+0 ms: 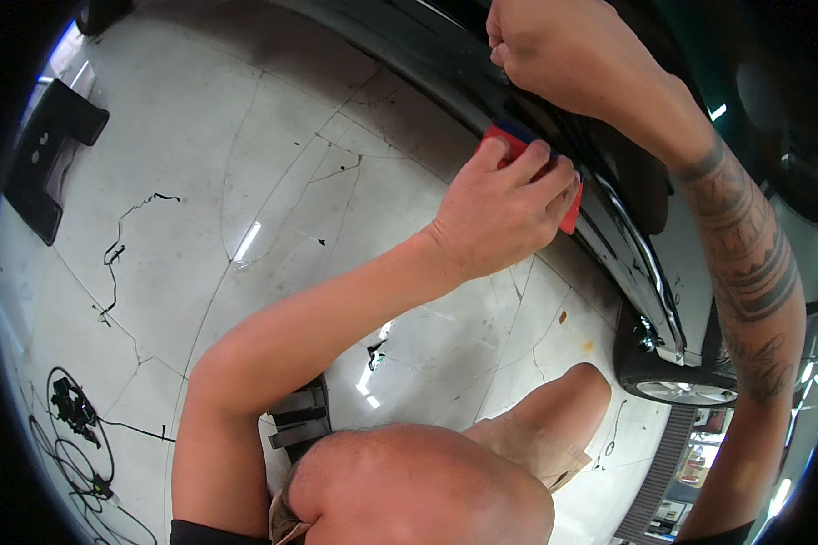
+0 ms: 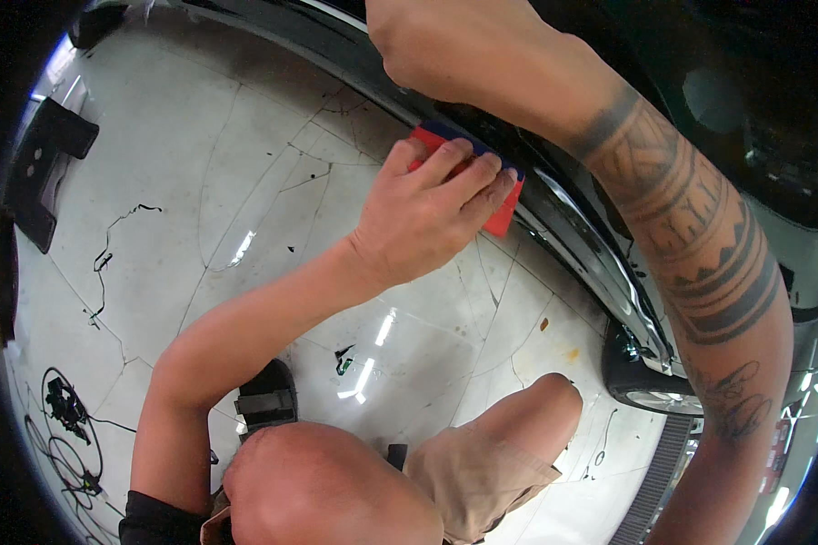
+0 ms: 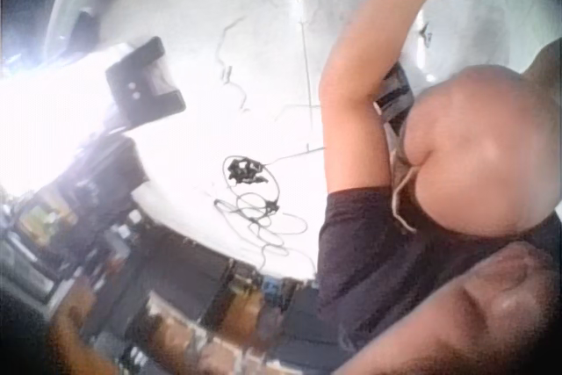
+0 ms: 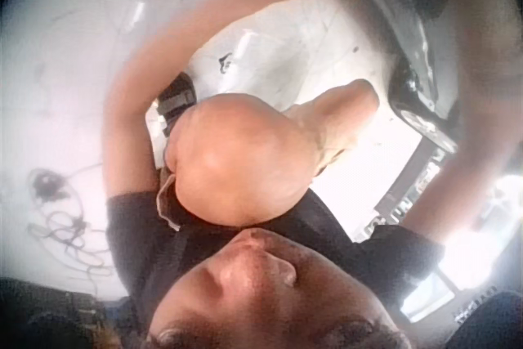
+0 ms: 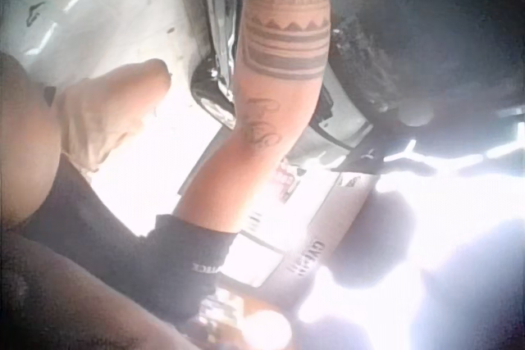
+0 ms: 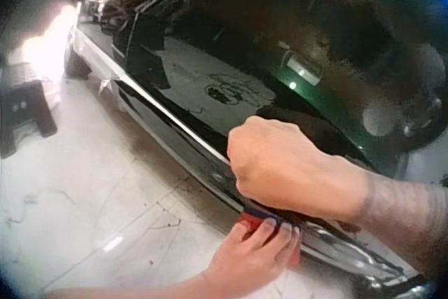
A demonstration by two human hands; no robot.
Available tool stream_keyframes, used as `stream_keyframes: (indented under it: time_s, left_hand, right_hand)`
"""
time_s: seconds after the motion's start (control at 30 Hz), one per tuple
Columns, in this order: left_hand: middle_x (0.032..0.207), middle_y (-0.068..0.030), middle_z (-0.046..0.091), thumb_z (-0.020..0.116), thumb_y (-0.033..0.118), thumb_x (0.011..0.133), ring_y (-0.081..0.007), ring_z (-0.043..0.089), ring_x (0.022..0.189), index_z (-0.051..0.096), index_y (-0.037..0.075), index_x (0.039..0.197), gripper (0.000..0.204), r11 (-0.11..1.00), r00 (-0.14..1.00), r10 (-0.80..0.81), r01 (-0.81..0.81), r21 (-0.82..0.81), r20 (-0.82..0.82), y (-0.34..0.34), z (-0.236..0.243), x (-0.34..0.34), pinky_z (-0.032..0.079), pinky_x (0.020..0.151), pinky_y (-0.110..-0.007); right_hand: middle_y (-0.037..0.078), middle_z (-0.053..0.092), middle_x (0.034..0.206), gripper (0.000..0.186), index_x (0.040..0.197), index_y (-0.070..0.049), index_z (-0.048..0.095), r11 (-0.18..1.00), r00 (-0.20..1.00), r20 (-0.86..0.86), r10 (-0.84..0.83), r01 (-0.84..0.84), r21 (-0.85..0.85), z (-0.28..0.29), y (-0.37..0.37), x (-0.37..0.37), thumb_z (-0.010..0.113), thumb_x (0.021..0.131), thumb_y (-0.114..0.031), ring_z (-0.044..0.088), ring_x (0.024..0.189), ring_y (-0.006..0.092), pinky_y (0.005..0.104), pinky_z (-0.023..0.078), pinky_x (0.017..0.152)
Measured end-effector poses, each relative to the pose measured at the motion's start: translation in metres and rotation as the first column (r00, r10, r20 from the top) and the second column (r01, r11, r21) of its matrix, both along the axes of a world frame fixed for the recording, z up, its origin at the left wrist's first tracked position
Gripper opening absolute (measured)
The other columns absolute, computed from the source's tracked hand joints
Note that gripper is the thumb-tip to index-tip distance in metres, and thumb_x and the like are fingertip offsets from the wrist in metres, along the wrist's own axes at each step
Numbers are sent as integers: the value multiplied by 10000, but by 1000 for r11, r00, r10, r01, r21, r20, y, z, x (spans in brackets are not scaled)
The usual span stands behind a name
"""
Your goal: The person uses a red squeegee to smooth a black vinyl wrap along the lower edge of a car's front bumper. They repeatedly press and slide the tool to adhere the film and remove air pockets, working along the curved bumper edge.
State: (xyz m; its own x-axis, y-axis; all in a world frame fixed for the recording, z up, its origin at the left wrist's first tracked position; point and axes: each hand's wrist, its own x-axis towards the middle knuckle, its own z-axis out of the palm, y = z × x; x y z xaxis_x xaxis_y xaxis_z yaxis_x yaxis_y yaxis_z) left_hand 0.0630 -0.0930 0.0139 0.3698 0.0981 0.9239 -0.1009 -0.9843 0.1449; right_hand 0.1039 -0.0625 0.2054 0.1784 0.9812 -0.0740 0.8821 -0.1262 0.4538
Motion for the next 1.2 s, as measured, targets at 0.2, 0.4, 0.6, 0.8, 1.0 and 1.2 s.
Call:
stream_keyframes:
  time_s: [0.2,0.4,0.6,0.8,1.0,1.2]
  left_hand:
    - [1059,33,623,719,204,720,-195,563,1037,737,134,997,286,992,991,104,-110,66,82,22,13,0,418,797,-423]
    - [974,70,624,721,191,679,-167,565,957,745,141,897,226,972,982,174,-184,149,76,57,18,-10,401,741,-421]
    - [1005,96,638,711,170,715,-148,574,940,753,180,1004,293,937,967,254,-251,241,19,96,14,-28,389,728,-392]
    - [1114,87,667,652,71,761,-145,589,1010,735,190,1124,391,926,954,296,-274,258,-51,140,12,-44,388,762,-378]
    - [1207,6,681,604,-81,722,-186,600,1080,708,184,1212,566,950,937,291,-258,177,-195,163,26,-62,410,833,-384]
    - [951,71,617,719,192,708,-169,558,942,737,176,932,225,965,989,144,-135,224,-26,49,19,-20,403,733,-387]
  right_hand:
    - [272,652,705,135,701,47,706,984,986,28,165,-167,55,-4,-8,4,648,722,-72,694,724,424,456,572,637]
    - [270,656,704,151,689,44,703,993,992,-46,119,-118,11,-1,-7,10,657,738,-92,702,731,412,456,572,639]
    - [272,674,753,157,744,49,710,982,986,-6,169,-168,84,-8,-12,14,632,769,-85,703,753,418,461,576,660]
    - [274,675,764,147,745,55,696,953,963,-14,269,-264,150,-16,-15,23,605,778,-55,697,756,423,471,573,665]
    - [285,664,741,155,732,63,688,966,967,-81,243,-232,117,-12,-10,27,593,781,-49,698,745,432,475,575,651]
    - [296,650,713,159,719,71,682,978,975,-107,193,-183,98,-7,-11,20,595,780,-46,704,730,432,466,578,621]
